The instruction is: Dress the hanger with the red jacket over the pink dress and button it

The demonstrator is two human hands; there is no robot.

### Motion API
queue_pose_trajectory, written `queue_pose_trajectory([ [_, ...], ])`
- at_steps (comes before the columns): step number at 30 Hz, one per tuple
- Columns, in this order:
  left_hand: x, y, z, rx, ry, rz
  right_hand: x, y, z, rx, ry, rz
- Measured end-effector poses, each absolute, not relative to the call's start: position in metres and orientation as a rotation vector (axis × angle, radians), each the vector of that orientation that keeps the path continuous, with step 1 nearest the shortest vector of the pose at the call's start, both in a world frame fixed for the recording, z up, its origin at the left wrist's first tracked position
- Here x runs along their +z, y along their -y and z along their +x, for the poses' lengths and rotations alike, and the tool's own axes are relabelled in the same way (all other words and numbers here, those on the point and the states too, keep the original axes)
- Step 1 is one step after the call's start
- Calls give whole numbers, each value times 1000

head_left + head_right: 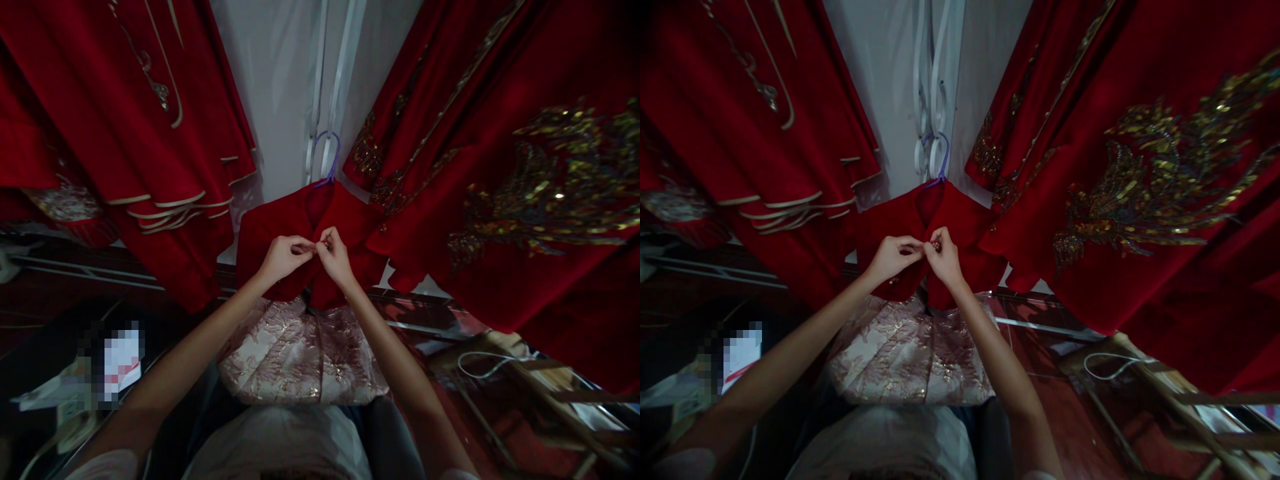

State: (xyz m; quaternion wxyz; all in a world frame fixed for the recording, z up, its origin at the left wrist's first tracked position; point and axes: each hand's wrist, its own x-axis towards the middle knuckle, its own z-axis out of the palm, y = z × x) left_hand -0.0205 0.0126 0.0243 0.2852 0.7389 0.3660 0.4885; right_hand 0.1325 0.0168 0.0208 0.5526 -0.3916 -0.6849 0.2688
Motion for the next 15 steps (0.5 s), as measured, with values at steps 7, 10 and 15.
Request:
queue_pose_trajectory([
  [7, 8, -9, -5, 1412, -980, 1982, 0, 4, 129, 739, 1542, -794],
  [10, 9, -5, -5, 1430, -1021, 2001, -5, 23, 147, 810, 1599, -817],
  [15, 4, -1, 1, 1542, -1139, 2003, 0, 44, 188, 906, 1705, -1009],
])
